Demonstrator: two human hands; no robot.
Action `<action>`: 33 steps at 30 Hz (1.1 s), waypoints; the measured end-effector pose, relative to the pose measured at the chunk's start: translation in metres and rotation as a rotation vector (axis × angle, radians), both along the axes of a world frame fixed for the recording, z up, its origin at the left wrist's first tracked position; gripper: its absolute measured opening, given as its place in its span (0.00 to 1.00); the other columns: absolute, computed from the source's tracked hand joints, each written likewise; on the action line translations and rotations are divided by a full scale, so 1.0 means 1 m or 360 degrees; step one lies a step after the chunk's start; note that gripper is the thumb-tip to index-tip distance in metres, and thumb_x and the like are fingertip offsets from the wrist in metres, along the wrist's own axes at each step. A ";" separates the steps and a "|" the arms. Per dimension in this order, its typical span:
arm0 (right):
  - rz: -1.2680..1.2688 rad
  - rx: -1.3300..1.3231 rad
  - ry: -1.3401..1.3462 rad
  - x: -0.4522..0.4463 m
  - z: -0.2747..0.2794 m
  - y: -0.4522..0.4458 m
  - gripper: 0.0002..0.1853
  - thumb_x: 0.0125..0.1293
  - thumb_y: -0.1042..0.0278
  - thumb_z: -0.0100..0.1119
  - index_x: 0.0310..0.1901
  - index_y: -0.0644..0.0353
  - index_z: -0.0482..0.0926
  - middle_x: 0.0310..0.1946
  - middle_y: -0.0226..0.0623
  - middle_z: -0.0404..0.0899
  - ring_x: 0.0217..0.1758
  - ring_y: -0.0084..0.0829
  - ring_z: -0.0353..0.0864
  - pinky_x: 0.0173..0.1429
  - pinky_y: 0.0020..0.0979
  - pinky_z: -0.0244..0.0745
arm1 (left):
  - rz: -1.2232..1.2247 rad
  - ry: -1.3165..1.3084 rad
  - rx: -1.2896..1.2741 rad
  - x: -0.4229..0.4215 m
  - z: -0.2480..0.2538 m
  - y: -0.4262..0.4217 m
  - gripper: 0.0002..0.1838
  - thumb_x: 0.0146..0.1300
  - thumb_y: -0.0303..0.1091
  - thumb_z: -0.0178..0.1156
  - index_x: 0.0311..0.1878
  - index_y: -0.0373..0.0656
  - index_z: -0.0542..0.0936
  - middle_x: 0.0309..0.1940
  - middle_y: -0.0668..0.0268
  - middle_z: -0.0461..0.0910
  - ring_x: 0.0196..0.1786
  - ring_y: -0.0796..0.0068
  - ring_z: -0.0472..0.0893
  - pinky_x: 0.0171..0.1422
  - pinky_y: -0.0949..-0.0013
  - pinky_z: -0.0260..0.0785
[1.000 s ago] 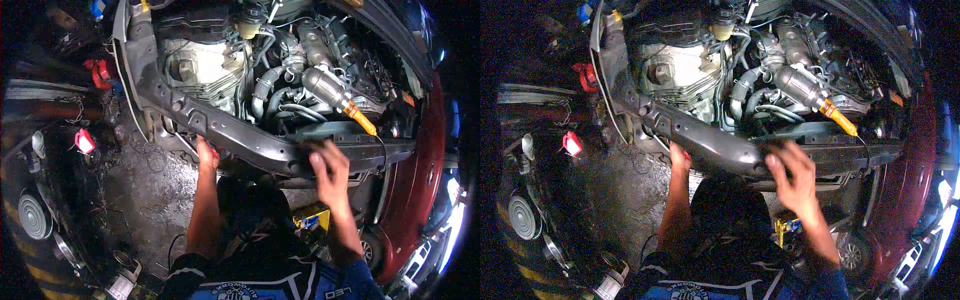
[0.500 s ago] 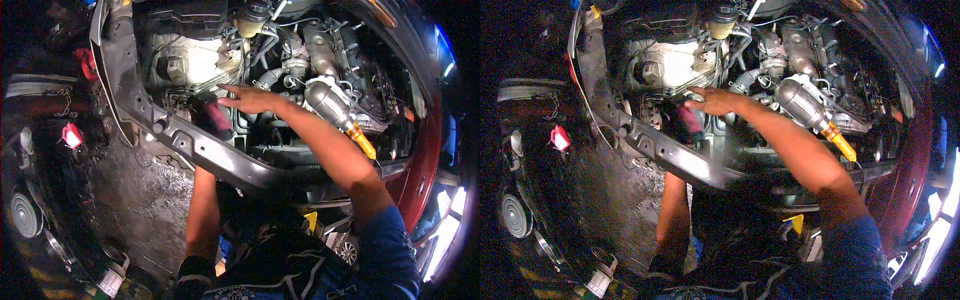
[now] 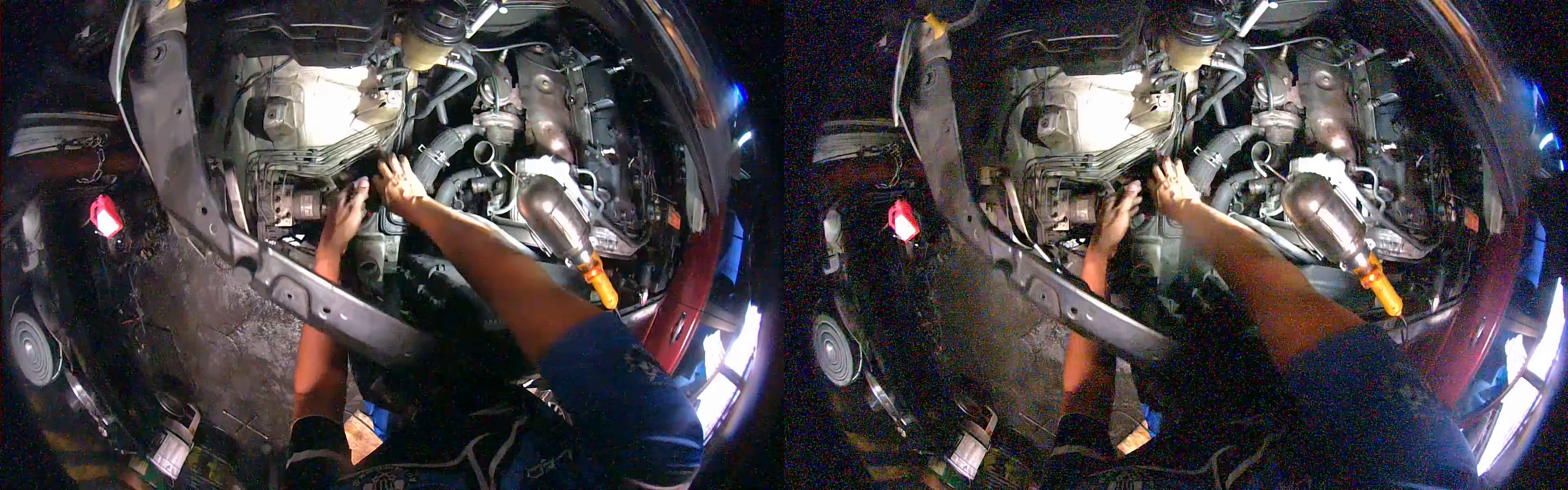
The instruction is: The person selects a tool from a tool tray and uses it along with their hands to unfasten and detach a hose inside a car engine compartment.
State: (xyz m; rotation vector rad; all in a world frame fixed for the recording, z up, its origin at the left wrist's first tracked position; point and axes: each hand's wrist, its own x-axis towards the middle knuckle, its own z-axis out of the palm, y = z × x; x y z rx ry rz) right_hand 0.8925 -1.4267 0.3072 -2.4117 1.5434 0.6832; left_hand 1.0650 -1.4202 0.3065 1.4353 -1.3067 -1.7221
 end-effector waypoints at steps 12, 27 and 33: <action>-0.0088 0.0054 -0.0190 0.005 -0.050 0.008 0.29 0.65 0.53 0.49 0.62 0.64 0.72 0.60 0.54 0.73 0.64 0.50 0.66 0.67 0.53 0.57 | -0.0433 -0.0424 -0.0442 -0.045 -0.036 -0.039 0.31 0.75 0.57 0.44 0.50 0.32 0.80 0.45 0.40 0.81 0.50 0.37 0.79 0.53 0.48 0.71; -0.0161 0.0154 -0.0179 -0.008 -0.064 0.025 0.36 0.64 0.57 0.53 0.70 0.68 0.60 0.67 0.61 0.65 0.71 0.58 0.63 0.77 0.50 0.56 | -0.0382 -0.0636 -0.0210 -0.069 -0.038 -0.029 0.29 0.72 0.49 0.53 0.59 0.30 0.76 0.55 0.33 0.74 0.60 0.36 0.74 0.66 0.51 0.67; -0.0374 0.0044 -0.0801 -0.024 -0.091 0.016 0.37 0.64 0.58 0.54 0.71 0.69 0.58 0.67 0.67 0.63 0.72 0.62 0.61 0.77 0.49 0.56 | -0.0087 -0.0605 -0.0511 -0.078 -0.055 -0.031 0.28 0.72 0.49 0.53 0.60 0.30 0.75 0.61 0.33 0.69 0.63 0.35 0.71 0.68 0.50 0.66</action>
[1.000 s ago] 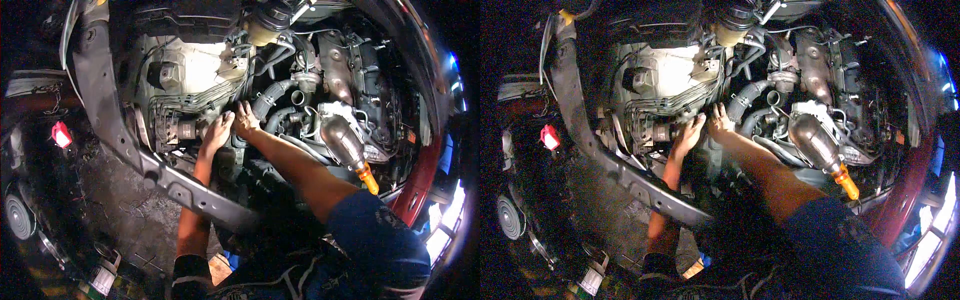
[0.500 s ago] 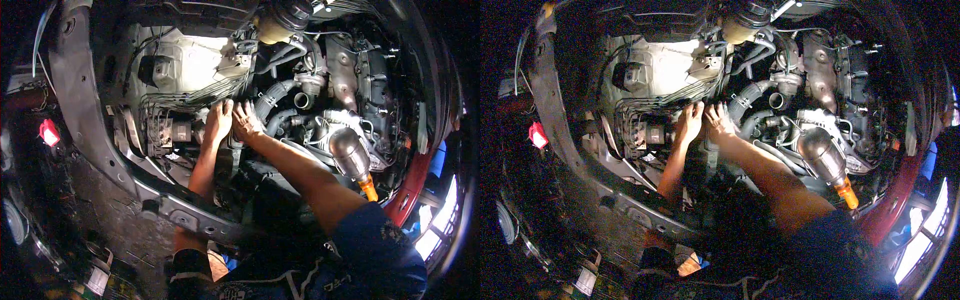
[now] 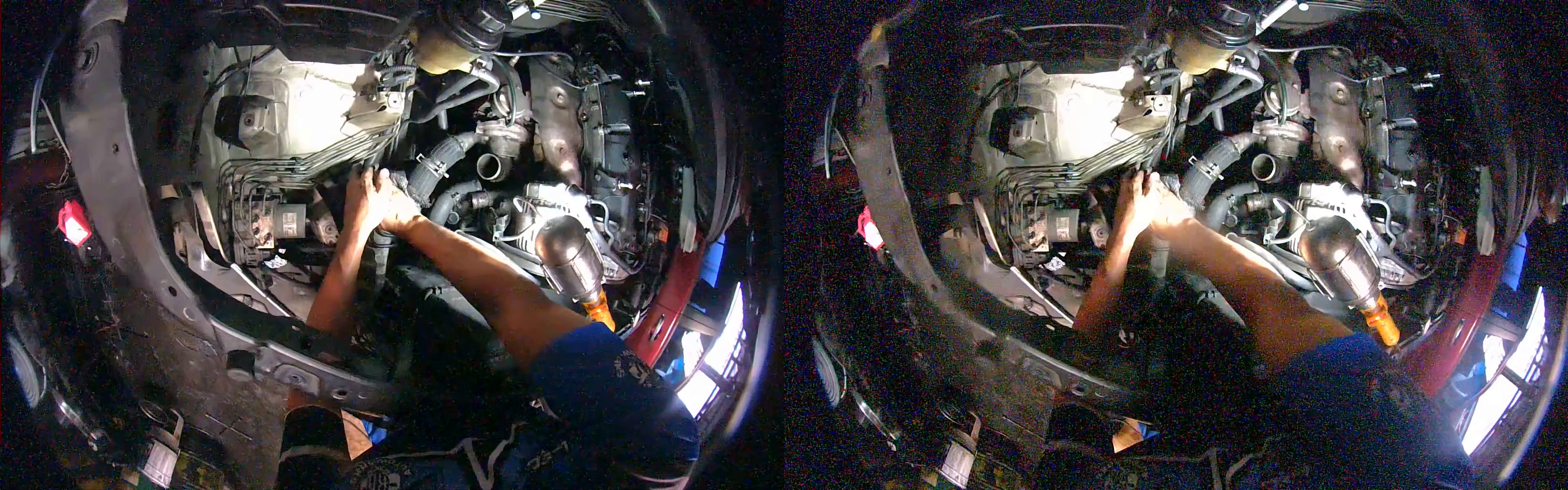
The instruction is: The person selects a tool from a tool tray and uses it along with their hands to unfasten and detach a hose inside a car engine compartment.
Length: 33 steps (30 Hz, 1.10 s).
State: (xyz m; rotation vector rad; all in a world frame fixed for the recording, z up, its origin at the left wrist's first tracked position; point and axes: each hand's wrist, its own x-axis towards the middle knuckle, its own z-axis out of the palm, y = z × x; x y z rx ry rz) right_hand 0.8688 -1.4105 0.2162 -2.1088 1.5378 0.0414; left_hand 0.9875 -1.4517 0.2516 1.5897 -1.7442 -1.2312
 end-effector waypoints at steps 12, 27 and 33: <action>0.0424 0.0067 0.1130 0.039 0.032 -0.021 0.37 0.72 0.47 0.42 0.77 0.58 0.56 0.78 0.48 0.53 0.80 0.52 0.52 0.81 0.57 0.43 | -0.0483 0.0196 -0.0168 -0.007 -0.023 0.009 0.25 0.78 0.47 0.39 0.59 0.34 0.72 0.55 0.38 0.75 0.57 0.38 0.75 0.62 0.52 0.69; -0.0740 -0.0710 0.3292 0.063 -0.032 -0.042 0.38 0.76 0.40 0.33 0.78 0.58 0.52 0.80 0.44 0.46 0.82 0.45 0.48 0.81 0.55 0.43 | -0.0747 0.0519 -0.0077 -0.014 -0.055 -0.005 0.28 0.76 0.40 0.38 0.73 0.36 0.57 0.52 0.33 0.76 0.54 0.36 0.78 0.63 0.49 0.70; -0.0883 -0.0680 0.3065 0.046 -0.042 -0.046 0.38 0.77 0.37 0.30 0.79 0.54 0.50 0.80 0.40 0.49 0.81 0.43 0.52 0.79 0.54 0.46 | -0.0691 0.0536 0.0157 -0.018 -0.052 -0.004 0.28 0.75 0.46 0.36 0.69 0.35 0.61 0.50 0.33 0.77 0.54 0.36 0.79 0.61 0.49 0.70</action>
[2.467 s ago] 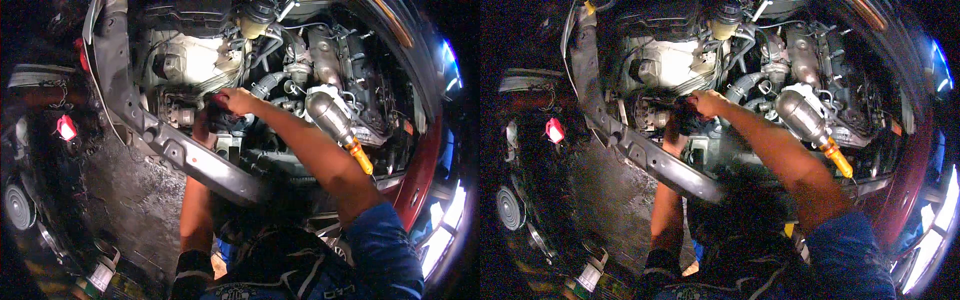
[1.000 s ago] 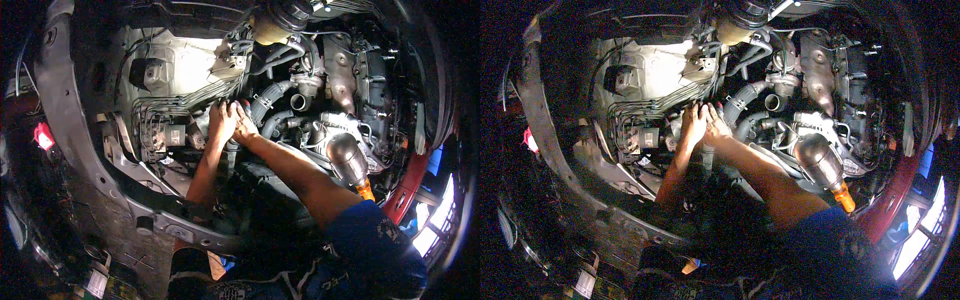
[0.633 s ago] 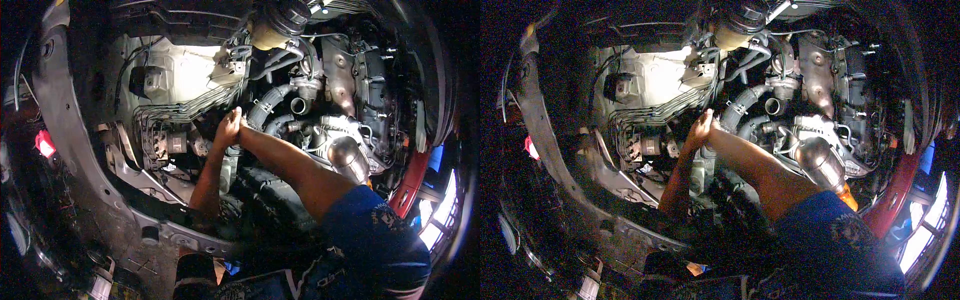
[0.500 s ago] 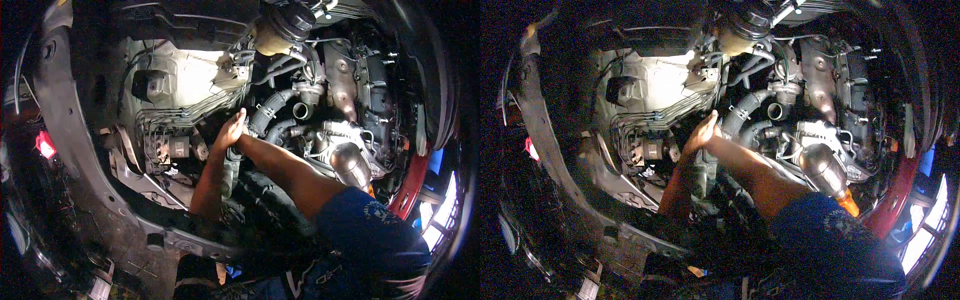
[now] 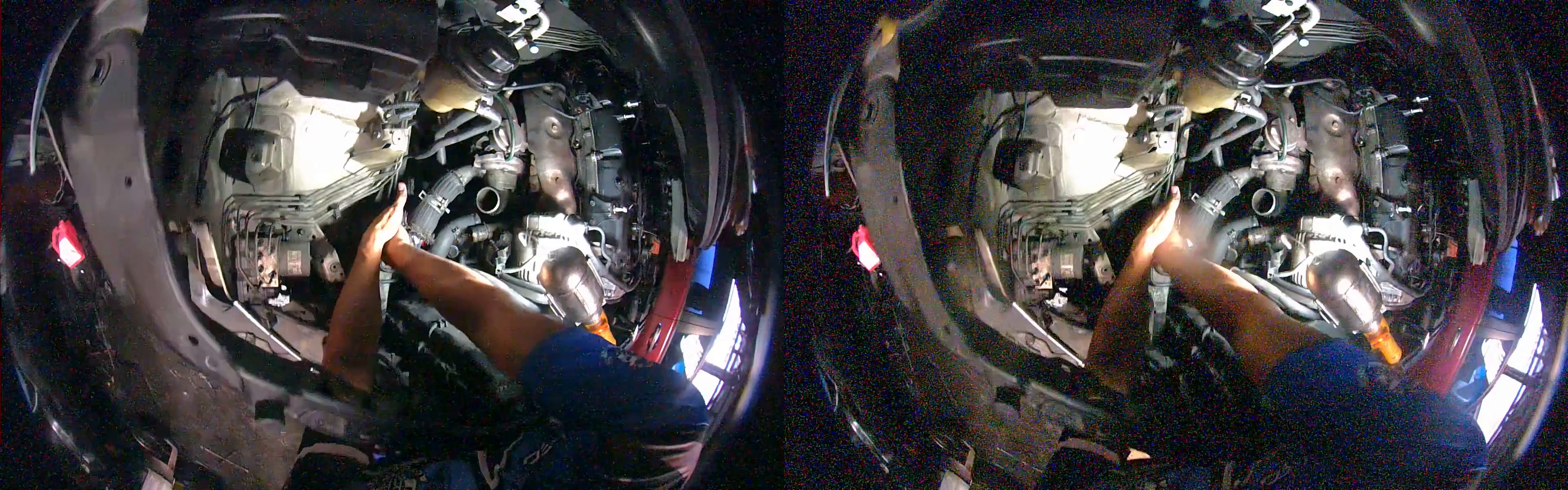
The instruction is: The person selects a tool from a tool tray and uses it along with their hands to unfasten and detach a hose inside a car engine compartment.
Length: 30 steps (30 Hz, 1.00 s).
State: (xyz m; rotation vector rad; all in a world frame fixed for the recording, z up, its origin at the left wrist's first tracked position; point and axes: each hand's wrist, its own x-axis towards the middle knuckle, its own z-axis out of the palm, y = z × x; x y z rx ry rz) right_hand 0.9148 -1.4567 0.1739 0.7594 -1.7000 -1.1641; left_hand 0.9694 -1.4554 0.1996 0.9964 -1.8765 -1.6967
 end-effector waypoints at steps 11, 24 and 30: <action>-0.0325 -0.1054 -0.2807 -0.008 0.045 0.012 0.33 0.80 0.45 0.31 0.78 0.54 0.54 0.76 0.33 0.60 0.74 0.36 0.65 0.72 0.38 0.60 | -0.0054 -0.0047 0.0331 -0.017 0.008 0.001 0.34 0.74 0.56 0.34 0.61 0.32 0.69 0.46 0.32 0.78 0.52 0.37 0.80 0.59 0.50 0.71; -0.0789 -0.2010 -0.3052 -0.001 0.022 0.011 0.27 0.78 0.55 0.39 0.74 0.56 0.61 0.71 0.35 0.68 0.70 0.35 0.69 0.69 0.33 0.65 | -0.0119 -0.0178 0.0798 -0.013 0.015 -0.021 0.45 0.73 0.68 0.32 0.52 0.28 0.78 0.41 0.32 0.80 0.51 0.38 0.81 0.56 0.51 0.71; -0.2654 -0.6563 -0.1966 -0.031 -0.029 0.034 0.26 0.75 0.56 0.43 0.72 0.54 0.64 0.70 0.39 0.68 0.71 0.38 0.67 0.71 0.39 0.62 | -0.0313 -0.0320 0.1163 -0.006 0.007 -0.023 0.50 0.71 0.74 0.30 0.61 0.32 0.78 0.56 0.45 0.81 0.63 0.55 0.77 0.72 0.60 0.62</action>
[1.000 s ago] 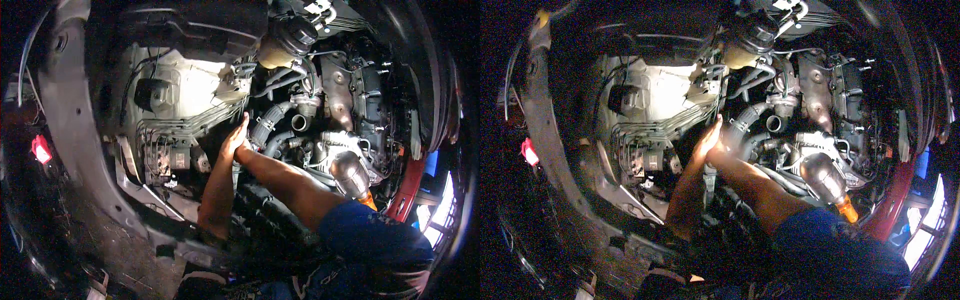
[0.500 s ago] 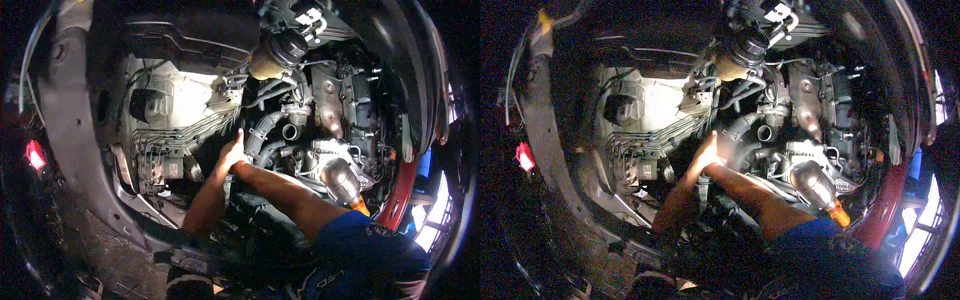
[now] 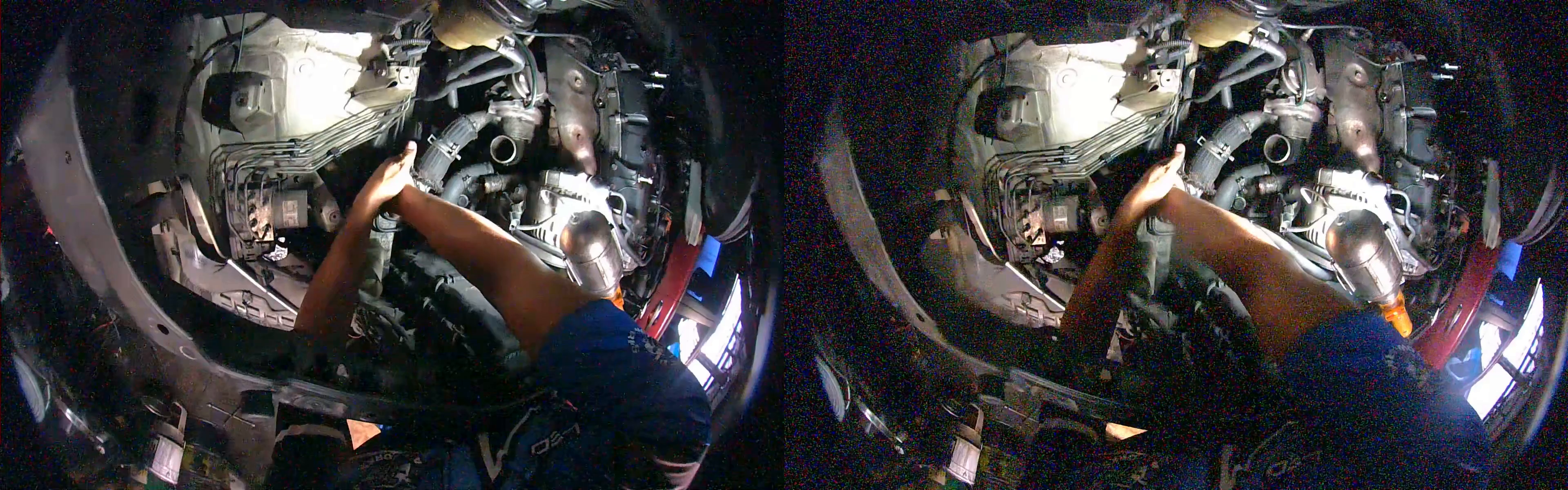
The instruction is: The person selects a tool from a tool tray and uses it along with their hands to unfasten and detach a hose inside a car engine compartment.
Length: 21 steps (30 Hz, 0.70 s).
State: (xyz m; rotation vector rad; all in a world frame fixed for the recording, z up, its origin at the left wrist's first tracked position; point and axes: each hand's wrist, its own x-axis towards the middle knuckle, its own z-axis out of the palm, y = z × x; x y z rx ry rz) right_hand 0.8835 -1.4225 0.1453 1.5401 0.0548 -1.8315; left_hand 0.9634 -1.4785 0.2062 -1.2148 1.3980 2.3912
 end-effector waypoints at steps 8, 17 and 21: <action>-0.1289 0.0174 -0.1367 -0.017 0.009 0.024 0.21 0.70 0.60 0.51 0.61 0.56 0.77 0.62 0.44 0.77 0.64 0.42 0.75 0.66 0.42 0.68 | 0.0563 0.0193 -0.0380 0.060 0.046 0.030 0.37 0.76 0.63 0.38 0.66 0.38 0.74 0.65 0.49 0.75 0.71 0.54 0.71 0.75 0.63 0.58; -0.1874 0.0426 -0.2145 0.007 0.054 0.053 0.17 0.67 0.60 0.56 0.54 0.49 0.86 0.56 0.37 0.83 0.61 0.37 0.78 0.65 0.49 0.66 | 0.0675 0.0245 -0.0453 0.072 0.066 0.049 0.37 0.77 0.62 0.38 0.72 0.39 0.69 0.69 0.55 0.72 0.71 0.59 0.70 0.77 0.62 0.56; -0.2288 0.0886 -0.1590 -0.016 0.076 0.109 0.15 0.68 0.60 0.52 0.45 0.54 0.87 0.45 0.40 0.87 0.48 0.40 0.87 0.51 0.42 0.80 | 0.0571 0.0040 -0.0630 0.055 0.047 0.056 0.31 0.76 0.53 0.45 0.69 0.36 0.70 0.66 0.44 0.73 0.72 0.49 0.69 0.75 0.59 0.60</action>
